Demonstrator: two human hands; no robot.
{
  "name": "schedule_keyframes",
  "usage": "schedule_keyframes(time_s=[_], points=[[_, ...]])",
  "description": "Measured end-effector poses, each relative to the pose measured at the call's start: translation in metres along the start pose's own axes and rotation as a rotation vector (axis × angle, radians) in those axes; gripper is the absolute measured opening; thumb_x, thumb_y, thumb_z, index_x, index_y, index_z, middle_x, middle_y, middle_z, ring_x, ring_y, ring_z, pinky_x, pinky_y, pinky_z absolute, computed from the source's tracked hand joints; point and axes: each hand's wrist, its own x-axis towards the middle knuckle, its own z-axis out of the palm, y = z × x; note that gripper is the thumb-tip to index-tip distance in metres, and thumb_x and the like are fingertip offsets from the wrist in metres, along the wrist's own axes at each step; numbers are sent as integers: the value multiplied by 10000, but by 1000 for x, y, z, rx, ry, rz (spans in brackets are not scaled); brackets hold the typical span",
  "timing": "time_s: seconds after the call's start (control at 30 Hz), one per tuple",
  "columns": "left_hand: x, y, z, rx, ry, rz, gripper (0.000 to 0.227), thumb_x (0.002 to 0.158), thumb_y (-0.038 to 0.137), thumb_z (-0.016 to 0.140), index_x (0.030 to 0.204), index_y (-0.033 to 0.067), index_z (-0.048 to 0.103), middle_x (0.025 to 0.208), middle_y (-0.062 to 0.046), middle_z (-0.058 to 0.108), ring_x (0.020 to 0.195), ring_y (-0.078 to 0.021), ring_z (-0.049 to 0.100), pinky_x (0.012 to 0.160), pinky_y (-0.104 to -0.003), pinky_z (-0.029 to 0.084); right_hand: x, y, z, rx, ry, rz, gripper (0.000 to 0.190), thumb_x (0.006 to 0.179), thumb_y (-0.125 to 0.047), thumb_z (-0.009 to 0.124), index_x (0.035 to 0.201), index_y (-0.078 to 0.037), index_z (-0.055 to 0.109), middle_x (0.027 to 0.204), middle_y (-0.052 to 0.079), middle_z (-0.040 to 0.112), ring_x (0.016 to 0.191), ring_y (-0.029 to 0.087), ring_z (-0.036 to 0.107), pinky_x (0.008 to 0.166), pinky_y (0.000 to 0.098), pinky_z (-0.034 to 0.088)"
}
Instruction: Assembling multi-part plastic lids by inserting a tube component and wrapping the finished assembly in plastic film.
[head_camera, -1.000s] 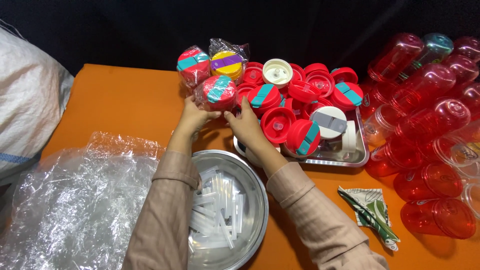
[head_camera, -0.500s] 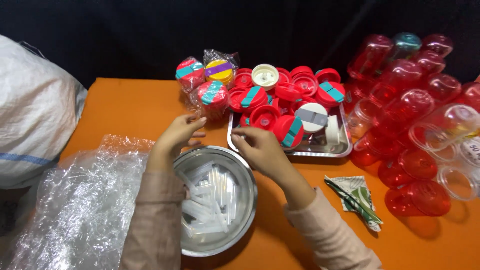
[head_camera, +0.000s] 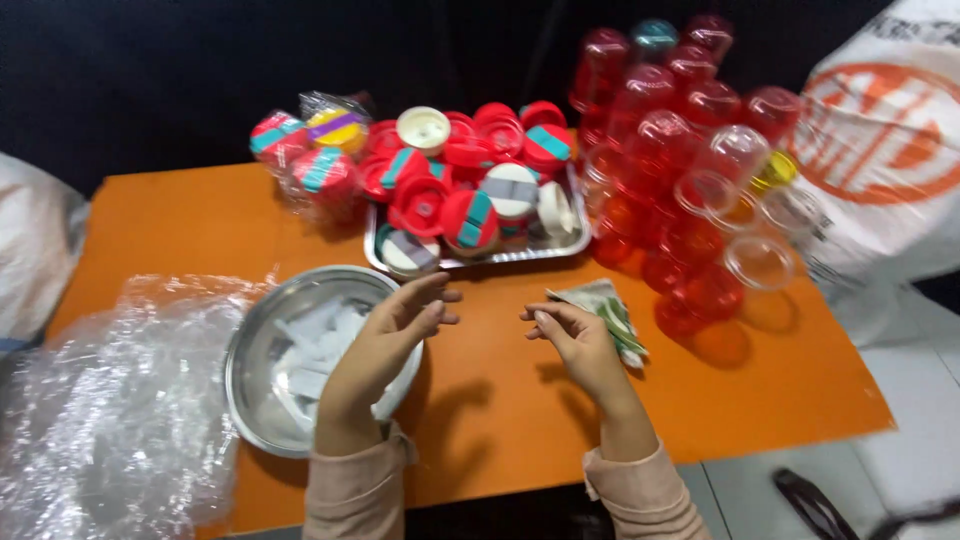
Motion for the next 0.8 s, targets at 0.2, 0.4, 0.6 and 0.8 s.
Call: schedule_keyframes(time_s=[0.2, 0.4, 0.6, 0.8], points=[[34, -95, 90, -68, -48, -78, 491, 987, 271, 626, 1431, 75, 545, 1236, -145, 705, 1010, -213, 707, 877, -297, 506, -38, 46, -48, 28, 338, -69, 185, 994, -57, 628, 1007, 40, 785, 1030, 187, 788, 830, 222, 761, 833, 360, 618], [57, -129, 201, -293, -125, 21, 455, 960, 139, 676, 1396, 47, 588, 1235, -155, 692, 1094, -203, 668, 969, -339, 513, -66, 62, -97, -90, 663, -232, 189, 1031, -36, 566, 986, 48, 729, 970, 159, 728, 796, 191, 712, 776, 315, 608], [89, -137, 256, -212, -80, 18, 727, 939, 270, 718, 1556, 121, 366, 1578, -250, 343, 1357, -491, 446, 718, -356, 605, -65, 81, -131, -198, 853, -131, 484, 1054, -151, 550, 1494, 31, 463, 1505, 277, 438, 1411, 357, 411, 1154, 462, 386], [106, -151, 269, 266, -81, 217, 747, 860, -33, 589, 1557, 20, 326, 1519, -330, 357, 1445, -487, 313, 1177, -562, 284, -49, 40, -116, -74, 691, 32, 774, 1032, -248, 581, 1564, 137, 172, 1618, 398, 161, 1516, 484, 175, 1244, 533, 197]])
